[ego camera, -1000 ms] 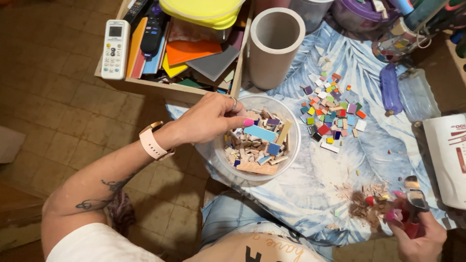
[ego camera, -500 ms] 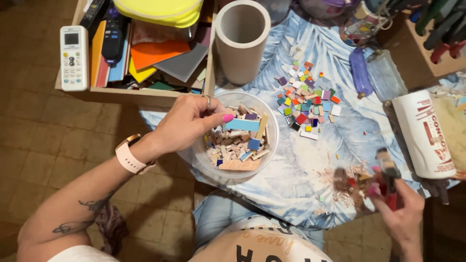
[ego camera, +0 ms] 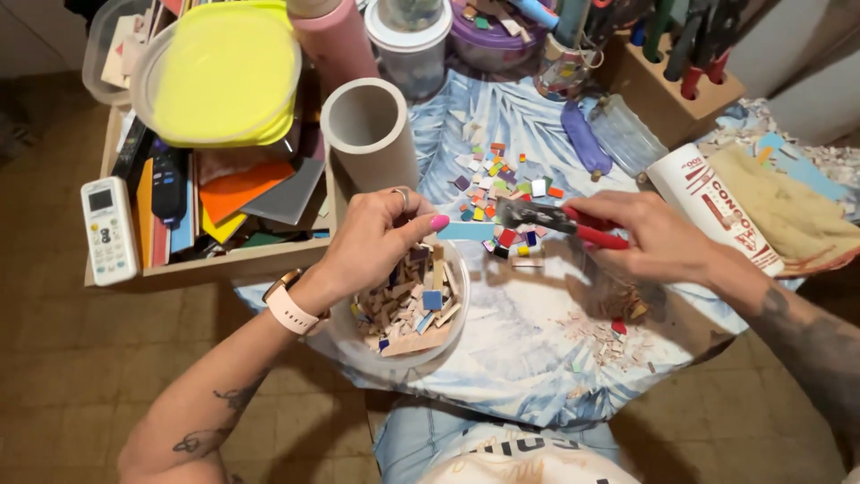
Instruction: Selecting small mosaic tiles from a container and cutting them into smaller fragments using mosaic nippers
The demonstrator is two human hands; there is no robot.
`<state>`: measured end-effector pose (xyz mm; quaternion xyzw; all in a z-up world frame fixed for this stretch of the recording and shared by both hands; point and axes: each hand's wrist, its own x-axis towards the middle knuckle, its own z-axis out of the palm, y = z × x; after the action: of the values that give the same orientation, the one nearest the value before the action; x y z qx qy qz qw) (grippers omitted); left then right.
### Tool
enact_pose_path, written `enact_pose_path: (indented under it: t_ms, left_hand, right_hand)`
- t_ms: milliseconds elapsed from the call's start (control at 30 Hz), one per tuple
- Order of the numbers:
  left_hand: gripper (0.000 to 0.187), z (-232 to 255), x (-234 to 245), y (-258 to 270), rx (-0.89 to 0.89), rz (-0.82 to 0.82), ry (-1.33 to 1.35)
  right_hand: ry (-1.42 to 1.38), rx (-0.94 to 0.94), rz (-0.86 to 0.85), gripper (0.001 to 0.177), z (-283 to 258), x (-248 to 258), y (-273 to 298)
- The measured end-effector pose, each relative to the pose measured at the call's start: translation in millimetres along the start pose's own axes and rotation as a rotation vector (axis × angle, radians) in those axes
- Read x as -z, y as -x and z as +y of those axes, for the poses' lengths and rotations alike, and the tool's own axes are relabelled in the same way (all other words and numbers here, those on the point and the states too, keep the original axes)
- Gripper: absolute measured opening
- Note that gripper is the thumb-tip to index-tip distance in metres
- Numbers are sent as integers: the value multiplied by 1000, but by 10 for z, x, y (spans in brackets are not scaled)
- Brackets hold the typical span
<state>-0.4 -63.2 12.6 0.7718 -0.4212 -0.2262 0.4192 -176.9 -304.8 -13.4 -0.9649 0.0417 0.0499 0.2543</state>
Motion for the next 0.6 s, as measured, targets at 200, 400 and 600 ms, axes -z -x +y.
enact_pose_path:
  t_ms: [200, 400, 600]
  left_hand:
    - [14, -55, -46, -136, -124, 3, 44]
    - [15, -9, -101, -219, -132, -6, 45]
    - [16, -16, -114, -265, -110, -17, 36]
  right_hand:
    - [-258, 82, 86, 49, 27, 71, -118]
    - [-272, 68, 61, 48, 79, 105, -171]
    - [-252, 35, 54, 49, 196, 60, -185]
